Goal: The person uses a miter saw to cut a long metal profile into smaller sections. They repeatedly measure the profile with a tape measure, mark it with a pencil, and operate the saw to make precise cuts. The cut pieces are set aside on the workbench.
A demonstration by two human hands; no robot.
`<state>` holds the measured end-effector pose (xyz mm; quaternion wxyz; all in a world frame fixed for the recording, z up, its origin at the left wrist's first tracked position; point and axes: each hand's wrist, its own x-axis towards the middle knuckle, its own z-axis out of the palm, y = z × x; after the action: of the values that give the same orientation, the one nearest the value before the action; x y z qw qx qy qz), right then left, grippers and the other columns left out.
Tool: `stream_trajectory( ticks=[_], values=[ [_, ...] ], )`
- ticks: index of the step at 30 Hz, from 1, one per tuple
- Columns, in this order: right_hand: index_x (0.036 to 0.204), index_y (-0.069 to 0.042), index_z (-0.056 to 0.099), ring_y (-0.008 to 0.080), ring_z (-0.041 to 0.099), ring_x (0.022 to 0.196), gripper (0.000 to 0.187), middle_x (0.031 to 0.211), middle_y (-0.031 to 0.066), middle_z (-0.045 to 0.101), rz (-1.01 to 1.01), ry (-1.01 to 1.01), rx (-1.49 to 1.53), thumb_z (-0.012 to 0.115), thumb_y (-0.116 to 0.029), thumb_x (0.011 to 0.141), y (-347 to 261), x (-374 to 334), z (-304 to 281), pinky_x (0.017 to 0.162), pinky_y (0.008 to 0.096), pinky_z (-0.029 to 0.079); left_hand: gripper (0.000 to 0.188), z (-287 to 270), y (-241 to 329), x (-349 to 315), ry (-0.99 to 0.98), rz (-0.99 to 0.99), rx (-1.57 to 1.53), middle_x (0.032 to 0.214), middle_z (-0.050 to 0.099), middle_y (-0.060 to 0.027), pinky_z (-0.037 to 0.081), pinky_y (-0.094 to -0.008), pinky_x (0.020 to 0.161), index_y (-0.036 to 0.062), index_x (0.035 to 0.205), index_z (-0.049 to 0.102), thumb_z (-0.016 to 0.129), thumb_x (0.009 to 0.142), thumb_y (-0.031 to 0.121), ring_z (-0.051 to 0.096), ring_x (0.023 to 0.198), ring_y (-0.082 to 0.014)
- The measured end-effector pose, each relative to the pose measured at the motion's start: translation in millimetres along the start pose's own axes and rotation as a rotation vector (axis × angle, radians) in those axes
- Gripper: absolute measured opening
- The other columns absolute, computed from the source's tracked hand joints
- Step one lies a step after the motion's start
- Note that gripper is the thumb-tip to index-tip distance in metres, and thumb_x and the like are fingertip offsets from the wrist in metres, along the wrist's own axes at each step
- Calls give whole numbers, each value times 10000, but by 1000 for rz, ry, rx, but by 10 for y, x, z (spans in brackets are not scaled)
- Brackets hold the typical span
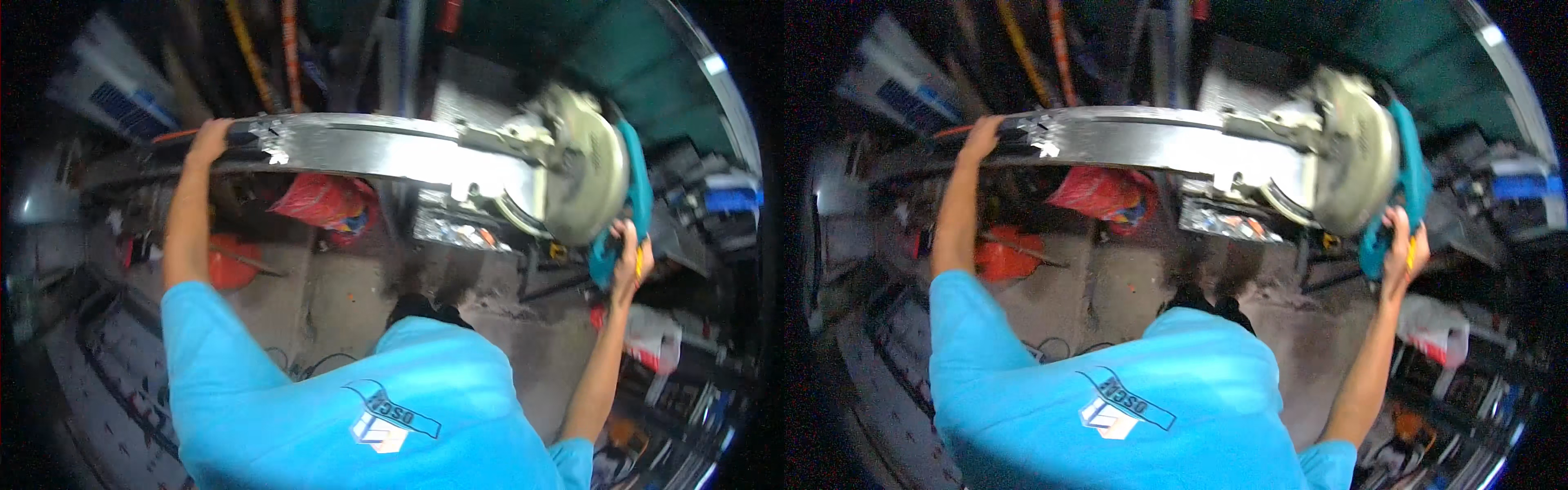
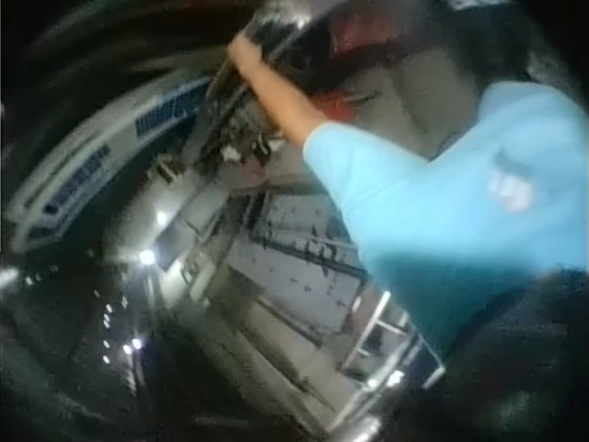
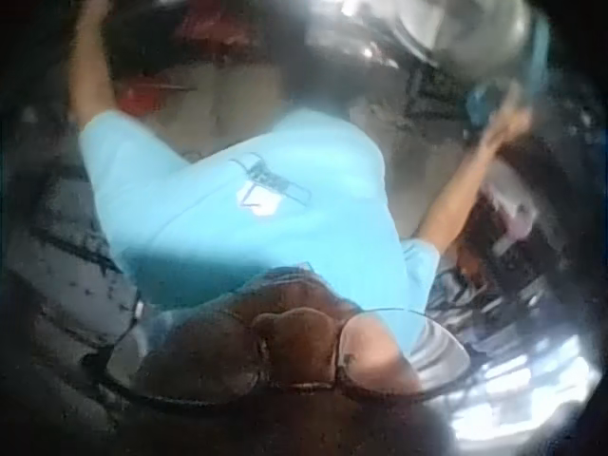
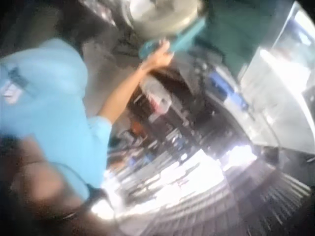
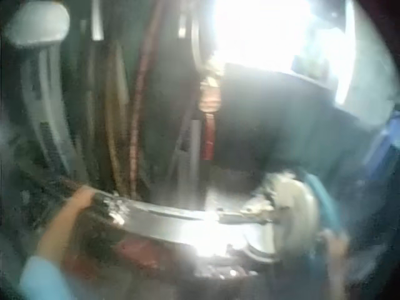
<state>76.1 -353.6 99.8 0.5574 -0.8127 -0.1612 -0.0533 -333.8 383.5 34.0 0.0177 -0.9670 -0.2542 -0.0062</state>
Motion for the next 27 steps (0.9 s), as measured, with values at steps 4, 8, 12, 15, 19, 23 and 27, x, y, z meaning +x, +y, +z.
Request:
stream_trajectory(
  ticks=[4, 8, 12, 15, 19, 23, 27],
  values=[
    [1105, 32, 670, 121, 689, 806, 253, 922, 101, 754, 1, -2, -18, 665, -200, 1003, -168, 17, 108, 770, 251, 523, 656, 56, -262, -53, -115, -165, -85, 1412, 553, -175, 412, -552, 1101, 121, 1384, 600, 549, 773, -111, 487, 1337, -415],
    [1003, 35, 691, 126, 687, 794, 249, 898, 86, 743, -7, 8, 7, 682, -213, 993, -308, -45, 125, 754, 261, 526, 725, 104, -60, 4, 8, -356, -17, 1629, 328, -118, 235, -769, 1117, 223, 1451, 544, 609, 768, -9, 262, 1518, -361],
    [1000, 37, 692, 142, 696, 805, 249, 894, 89, 731, 25, 16, 122, 705, -211, 978, -280, -65, 120, 764, 272, 538, 661, 16, 592, 73, 266, -138, -46, 1586, 395, -133, 247, -674, 1161, 211, 1405, 593, 629, 772, 22, 313, 1491, -357],
    [1005, 33, 694, 144, 699, 809, 245, 901, 89, 733, 46, 34, 113, 707, -210, 975, -252, -62, 109, 764, 270, 541, 484, -68, 1307, 142, 470, 60, -188, 1483, 511, -137, 317, -543, 1161, 164, 1235, 714, 642, 775, 33, 444, 1395, -358],
    [1020, 30, 699, 134, 699, 808, 275, 914, 95, 735, 50, 28, 72, 713, -239, 964, -222, -49, 111, 771, 270, 549, 357, -239, 2617, 148, 584, 267, -586, 1420, 569, -117, 361, -440, 1155, 122, 1134, 760, 684, 799, 27, 492, 1345, -320],
    [999, 25, 705, 115, 685, 798, 281, 890, 76, 730, 12, 36, 125, 715, -253, 952, -207, -52, 100, 748, 256, 540, 327, -601, 4143, 98, 526, 471, -847, 1352, 614, -103, 396, -434, 1126, 114, 1080, 770, 717, 781, -9, 520, 1314, -306],
    [983, 8, 709, 99, 669, 761, 266, 869, 42, 722, 3, 29, 130, 726, -254, 941, -211, -53, 108, 710, 245, 527, 389, -797, 5355, -2, 423, 779, -1118, 1359, 594, -126, 389, -459, 1131, 115, 1153, 741, 781, 775, 32, 516, 1311, -334]
  ],
)
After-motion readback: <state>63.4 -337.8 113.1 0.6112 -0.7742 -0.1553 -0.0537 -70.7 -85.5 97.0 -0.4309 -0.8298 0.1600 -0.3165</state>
